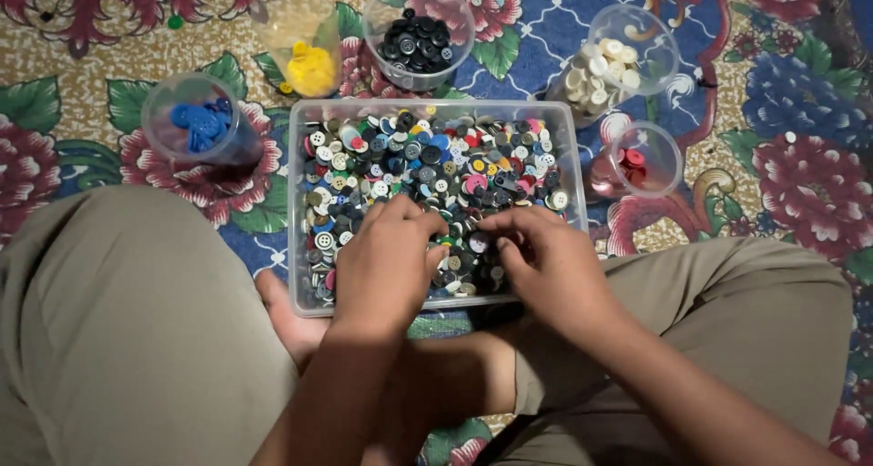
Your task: Sorting various colored and sized buttons from a large central tray into smaller plastic containers based on their characteristics.
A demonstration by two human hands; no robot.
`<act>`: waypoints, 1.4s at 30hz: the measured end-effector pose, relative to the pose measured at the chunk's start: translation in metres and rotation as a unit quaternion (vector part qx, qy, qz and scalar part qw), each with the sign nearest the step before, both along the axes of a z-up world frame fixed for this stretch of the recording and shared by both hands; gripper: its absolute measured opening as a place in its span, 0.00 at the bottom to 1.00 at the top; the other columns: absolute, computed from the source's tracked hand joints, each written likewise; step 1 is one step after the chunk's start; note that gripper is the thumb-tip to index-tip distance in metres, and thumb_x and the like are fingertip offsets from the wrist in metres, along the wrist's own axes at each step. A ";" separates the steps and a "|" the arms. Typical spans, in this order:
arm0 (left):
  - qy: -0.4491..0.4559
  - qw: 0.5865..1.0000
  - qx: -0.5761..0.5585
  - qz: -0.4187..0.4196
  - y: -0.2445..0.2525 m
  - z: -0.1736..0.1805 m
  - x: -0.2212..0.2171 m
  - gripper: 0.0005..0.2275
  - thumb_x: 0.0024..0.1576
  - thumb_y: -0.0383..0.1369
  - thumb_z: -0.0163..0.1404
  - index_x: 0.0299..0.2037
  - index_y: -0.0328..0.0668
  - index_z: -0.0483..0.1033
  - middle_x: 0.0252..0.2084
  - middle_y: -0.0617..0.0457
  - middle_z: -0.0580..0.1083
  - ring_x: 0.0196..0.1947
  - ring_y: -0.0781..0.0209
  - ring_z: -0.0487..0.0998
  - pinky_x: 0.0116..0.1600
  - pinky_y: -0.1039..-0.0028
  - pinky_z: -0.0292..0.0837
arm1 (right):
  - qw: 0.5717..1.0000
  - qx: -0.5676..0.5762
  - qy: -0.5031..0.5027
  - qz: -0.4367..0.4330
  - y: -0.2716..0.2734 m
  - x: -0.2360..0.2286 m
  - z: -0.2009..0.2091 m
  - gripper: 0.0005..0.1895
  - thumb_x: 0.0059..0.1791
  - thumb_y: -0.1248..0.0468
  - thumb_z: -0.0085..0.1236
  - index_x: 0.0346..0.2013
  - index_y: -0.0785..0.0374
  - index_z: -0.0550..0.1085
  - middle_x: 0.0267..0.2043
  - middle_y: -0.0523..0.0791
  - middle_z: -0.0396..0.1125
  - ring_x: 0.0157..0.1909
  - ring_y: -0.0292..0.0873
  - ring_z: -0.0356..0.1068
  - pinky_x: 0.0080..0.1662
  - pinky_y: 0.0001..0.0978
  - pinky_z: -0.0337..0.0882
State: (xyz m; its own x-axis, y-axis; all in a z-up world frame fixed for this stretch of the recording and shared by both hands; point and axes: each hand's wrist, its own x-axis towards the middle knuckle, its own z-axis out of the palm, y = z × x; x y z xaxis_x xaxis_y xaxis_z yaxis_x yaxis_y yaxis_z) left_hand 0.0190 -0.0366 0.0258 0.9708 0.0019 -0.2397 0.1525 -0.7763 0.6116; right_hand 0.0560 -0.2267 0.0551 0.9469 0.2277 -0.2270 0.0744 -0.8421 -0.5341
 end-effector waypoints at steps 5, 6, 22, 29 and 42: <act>-0.018 0.999 -0.023 -0.026 -0.009 -0.008 -0.007 0.09 0.60 0.32 0.53 0.49 0.55 0.81 0.47 0.53 0.72 0.56 0.47 0.72 0.51 0.45 0.77 | 1.000 -0.003 -0.010 -0.008 -0.010 -0.009 -0.005 0.14 0.47 0.65 0.58 0.44 0.45 0.83 0.41 0.43 0.76 0.45 0.52 0.77 0.47 0.46 0.77; -0.025 0.999 -0.019 -0.023 -0.011 -0.013 -0.009 0.08 0.60 0.33 0.54 0.48 0.57 0.80 0.46 0.55 0.71 0.55 0.48 0.72 0.52 0.45 0.77 | 1.000 -0.001 -0.013 -0.008 -0.011 -0.011 -0.005 0.15 0.47 0.66 0.58 0.44 0.47 0.83 0.41 0.44 0.76 0.45 0.54 0.77 0.48 0.48 0.77; 0.012 0.997 0.072 0.022 -0.019 -0.019 -0.007 0.03 0.60 0.39 0.53 0.41 0.58 0.77 0.39 0.55 0.75 0.51 0.50 0.75 0.49 0.50 0.79 | 0.976 -0.046 -0.161 0.142 0.002 0.067 -0.011 0.14 0.47 0.67 0.57 0.47 0.53 0.79 0.41 0.50 0.73 0.46 0.62 0.74 0.47 0.55 0.73; 0.021 0.996 -0.052 0.072 -0.011 0.004 -0.027 0.06 0.60 0.37 0.46 0.43 0.47 0.70 0.43 0.45 0.77 0.52 0.40 0.77 0.53 0.46 0.77 | 0.969 -0.106 -0.137 0.176 0.028 0.083 -0.039 0.13 0.48 0.63 0.59 0.46 0.48 0.81 0.42 0.46 0.75 0.46 0.58 0.76 0.48 0.52 0.75; -0.023 0.788 -0.386 0.479 0.025 0.001 0.008 0.09 0.53 0.34 0.56 0.42 0.45 0.82 0.23 0.51 0.77 0.18 0.67 0.77 0.25 0.83 0.71 | 0.998 0.004 0.056 -0.032 0.030 0.016 0.009 0.11 0.51 0.55 0.57 0.44 0.44 0.84 0.34 0.41 0.80 0.48 0.51 0.78 0.52 0.47 0.74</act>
